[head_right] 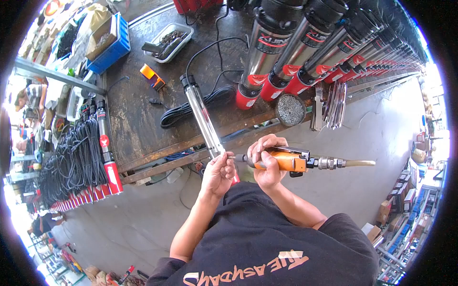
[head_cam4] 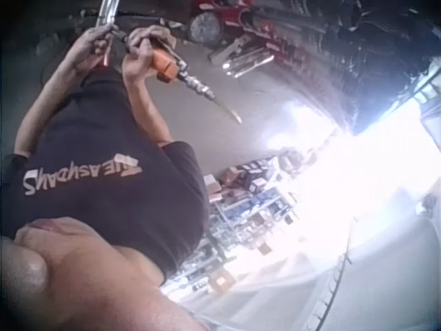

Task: The person assembles metal components onto cylindrical pumps using an air-powered screwdriver and hands, then organizes the finished pumps into rows on a workbench.

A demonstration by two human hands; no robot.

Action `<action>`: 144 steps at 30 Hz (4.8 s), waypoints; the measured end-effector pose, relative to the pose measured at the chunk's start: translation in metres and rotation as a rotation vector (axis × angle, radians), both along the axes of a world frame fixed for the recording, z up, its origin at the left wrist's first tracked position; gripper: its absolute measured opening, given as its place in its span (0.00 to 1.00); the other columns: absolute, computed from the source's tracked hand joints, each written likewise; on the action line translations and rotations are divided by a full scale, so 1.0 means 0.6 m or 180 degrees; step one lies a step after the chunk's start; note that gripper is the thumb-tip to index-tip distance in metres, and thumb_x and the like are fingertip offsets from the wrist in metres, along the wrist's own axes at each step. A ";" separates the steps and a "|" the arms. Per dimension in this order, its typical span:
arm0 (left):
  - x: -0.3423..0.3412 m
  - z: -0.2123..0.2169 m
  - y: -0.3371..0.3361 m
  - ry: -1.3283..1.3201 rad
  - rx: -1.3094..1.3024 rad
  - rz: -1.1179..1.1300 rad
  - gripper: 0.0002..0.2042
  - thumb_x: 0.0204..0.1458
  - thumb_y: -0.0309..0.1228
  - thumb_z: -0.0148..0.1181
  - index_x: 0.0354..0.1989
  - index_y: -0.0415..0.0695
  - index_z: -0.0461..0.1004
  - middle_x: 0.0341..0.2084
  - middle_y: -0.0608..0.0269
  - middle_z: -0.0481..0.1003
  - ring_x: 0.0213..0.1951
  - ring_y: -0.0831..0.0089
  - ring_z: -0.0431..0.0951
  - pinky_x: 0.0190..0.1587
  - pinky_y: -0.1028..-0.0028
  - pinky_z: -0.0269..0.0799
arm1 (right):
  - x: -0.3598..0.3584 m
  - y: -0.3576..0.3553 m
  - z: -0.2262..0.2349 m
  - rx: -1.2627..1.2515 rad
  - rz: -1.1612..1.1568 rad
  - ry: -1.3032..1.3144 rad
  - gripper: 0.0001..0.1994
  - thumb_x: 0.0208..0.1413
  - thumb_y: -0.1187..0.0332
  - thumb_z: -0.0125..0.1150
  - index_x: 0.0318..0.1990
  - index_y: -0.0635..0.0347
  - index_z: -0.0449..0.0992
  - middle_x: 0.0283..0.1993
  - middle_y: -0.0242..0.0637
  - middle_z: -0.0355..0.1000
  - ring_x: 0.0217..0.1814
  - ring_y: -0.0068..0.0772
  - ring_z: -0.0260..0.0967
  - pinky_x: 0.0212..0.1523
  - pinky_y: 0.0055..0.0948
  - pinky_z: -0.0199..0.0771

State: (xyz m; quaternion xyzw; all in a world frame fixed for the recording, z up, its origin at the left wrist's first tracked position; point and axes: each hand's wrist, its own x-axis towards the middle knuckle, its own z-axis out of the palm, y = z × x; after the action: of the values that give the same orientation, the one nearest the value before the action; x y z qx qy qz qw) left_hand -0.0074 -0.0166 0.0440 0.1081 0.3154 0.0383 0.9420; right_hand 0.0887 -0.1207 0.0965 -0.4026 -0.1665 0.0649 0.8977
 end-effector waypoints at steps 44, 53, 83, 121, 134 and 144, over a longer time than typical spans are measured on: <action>0.001 -0.184 0.071 0.2044 0.4022 -0.1195 0.18 0.48 0.45 0.69 0.23 0.38 0.82 0.19 0.47 0.79 0.25 0.57 0.82 0.34 0.63 0.76 | 0.011 0.102 -0.197 -0.1468 0.0965 -0.1383 0.07 0.56 0.76 0.61 0.40 0.64 0.70 0.39 0.43 0.72 0.32 0.24 0.70 0.36 0.25 0.75; 0.033 -0.143 0.048 0.2194 0.5230 -0.0983 0.16 0.49 0.43 0.70 0.28 0.40 0.80 0.25 0.51 0.80 0.30 0.53 0.82 0.37 0.59 0.76 | 0.035 0.026 -0.122 -0.1007 0.0343 -0.0860 0.11 0.59 0.78 0.54 0.49 0.64 0.68 0.41 0.41 0.71 0.34 0.26 0.70 0.37 0.28 0.74; 0.292 -0.265 0.002 0.0916 0.6149 -0.1292 0.05 0.46 0.26 0.68 0.28 0.38 0.81 0.26 0.49 0.81 0.32 0.56 0.83 0.40 0.62 0.78 | 0.042 -0.160 -0.080 -0.0647 -0.0625 0.0020 0.13 0.54 0.80 0.49 0.47 0.62 0.66 0.41 0.41 0.68 0.35 0.28 0.68 0.43 0.35 0.73; 0.026 -0.127 -0.001 0.0908 -0.0280 0.0242 0.08 0.62 0.34 0.61 0.35 0.42 0.78 0.23 0.69 0.76 0.23 0.81 0.73 0.25 0.84 0.67 | -0.002 -0.014 -0.140 -0.0271 0.0115 0.0503 0.11 0.54 0.79 0.53 0.45 0.60 0.66 0.43 0.41 0.67 0.37 0.28 0.67 0.47 0.37 0.72; 0.055 -0.135 0.014 0.1210 -0.0338 0.0264 0.10 0.65 0.33 0.51 0.30 0.47 0.66 0.17 0.74 0.63 0.13 0.83 0.55 0.14 0.81 0.48 | 0.009 0.007 -0.196 -0.0596 0.0279 0.0040 0.10 0.58 0.80 0.51 0.46 0.59 0.64 0.44 0.40 0.66 0.40 0.28 0.68 0.47 0.32 0.72; 0.060 -0.120 0.029 0.1505 -0.0433 0.0448 0.11 0.66 0.30 0.45 0.36 0.40 0.74 0.17 0.73 0.66 0.13 0.81 0.58 0.16 0.80 0.54 | 0.029 0.042 -0.240 -0.0678 0.0290 0.0648 0.11 0.58 0.80 0.50 0.47 0.57 0.65 0.43 0.38 0.68 0.41 0.27 0.67 0.48 0.30 0.72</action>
State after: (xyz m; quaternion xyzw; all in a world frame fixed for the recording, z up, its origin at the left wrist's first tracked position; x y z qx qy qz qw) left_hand 0.0288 0.0008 -0.0281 0.0283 0.5355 0.0562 0.8422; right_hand 0.1058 -0.0955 -0.0474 -0.4790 -0.0850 0.1633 0.8583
